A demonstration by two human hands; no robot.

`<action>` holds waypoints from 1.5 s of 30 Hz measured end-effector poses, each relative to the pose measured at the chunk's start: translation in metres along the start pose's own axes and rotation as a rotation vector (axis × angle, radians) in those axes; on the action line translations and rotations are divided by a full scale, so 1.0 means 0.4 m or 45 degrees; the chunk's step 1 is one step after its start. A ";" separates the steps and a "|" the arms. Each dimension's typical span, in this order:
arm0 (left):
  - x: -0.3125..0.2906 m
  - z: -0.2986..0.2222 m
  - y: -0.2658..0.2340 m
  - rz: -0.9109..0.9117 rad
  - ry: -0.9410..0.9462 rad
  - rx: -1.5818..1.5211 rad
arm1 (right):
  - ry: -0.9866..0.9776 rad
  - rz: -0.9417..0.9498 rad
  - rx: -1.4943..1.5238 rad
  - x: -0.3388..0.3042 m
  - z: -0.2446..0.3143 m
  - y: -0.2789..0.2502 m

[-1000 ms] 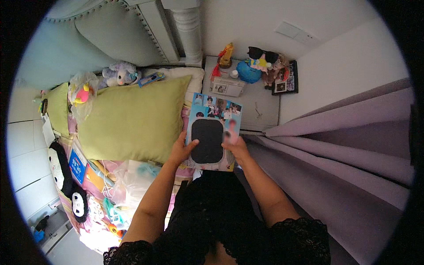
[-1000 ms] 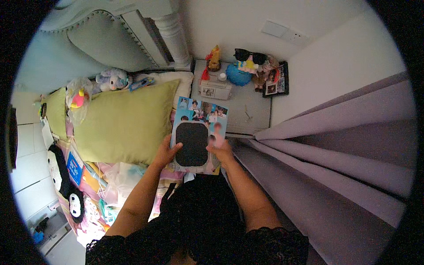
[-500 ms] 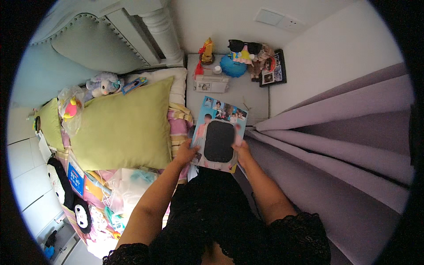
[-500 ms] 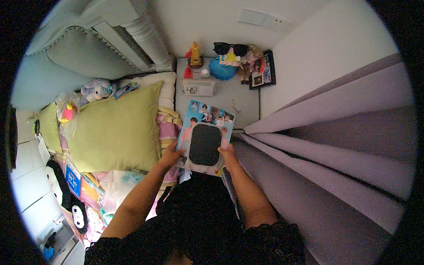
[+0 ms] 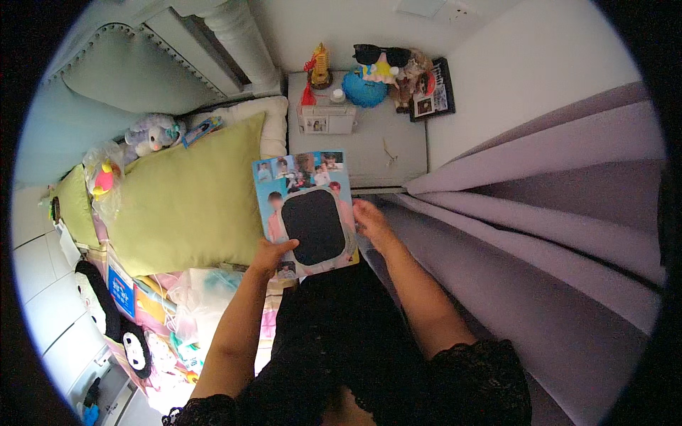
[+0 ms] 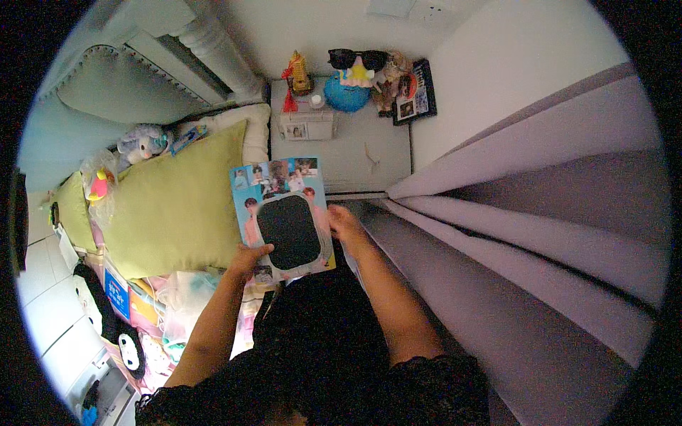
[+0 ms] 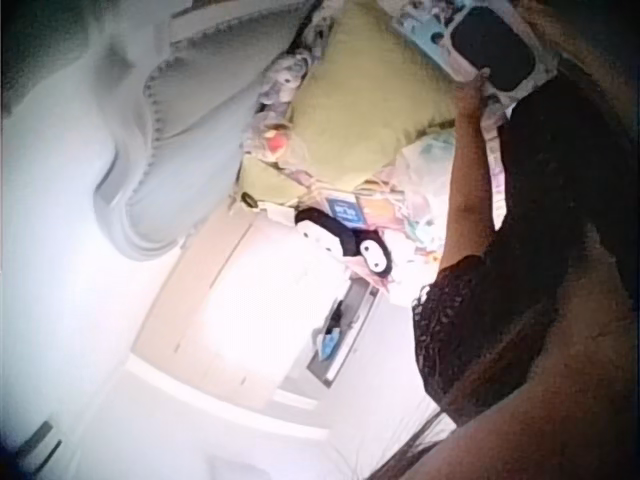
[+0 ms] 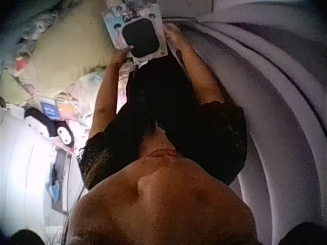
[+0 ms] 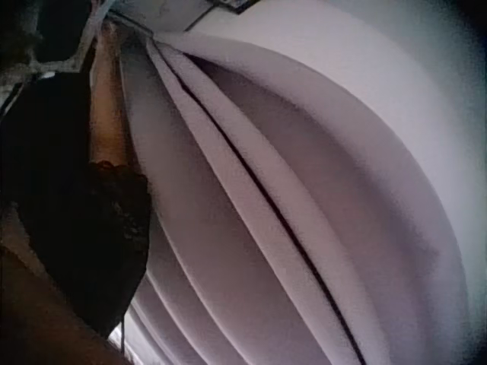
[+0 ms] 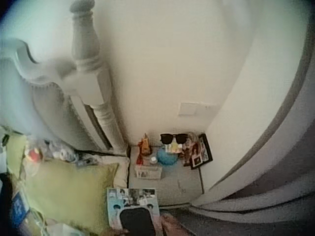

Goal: The person organizes a cluttered bed by sorting papers, placing items into a plastic bag, and arranging stuffed toys and photo frames on the bed and nightstand. They handle a book, papers, a plastic bag, a hair clip, and several plush toys, moving them into more orderly positions.

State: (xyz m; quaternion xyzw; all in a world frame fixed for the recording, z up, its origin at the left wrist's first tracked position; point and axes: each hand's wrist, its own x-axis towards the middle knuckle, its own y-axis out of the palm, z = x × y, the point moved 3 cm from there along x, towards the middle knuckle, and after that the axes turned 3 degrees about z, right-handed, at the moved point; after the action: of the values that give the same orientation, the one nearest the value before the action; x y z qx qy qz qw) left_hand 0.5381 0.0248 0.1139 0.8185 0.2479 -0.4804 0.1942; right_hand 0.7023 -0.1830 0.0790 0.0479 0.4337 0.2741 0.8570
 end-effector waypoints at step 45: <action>-0.061 0.154 0.002 -0.081 0.106 -0.284 | 0.571 -0.463 -0.152 0.407 -0.119 -0.404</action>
State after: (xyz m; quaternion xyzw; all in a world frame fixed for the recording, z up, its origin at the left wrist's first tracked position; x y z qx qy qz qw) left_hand 0.4859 -0.0153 0.1072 0.8029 0.3335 -0.4212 0.2583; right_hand 0.8120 -0.2438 -0.1190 -0.1429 0.5968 0.1449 0.7762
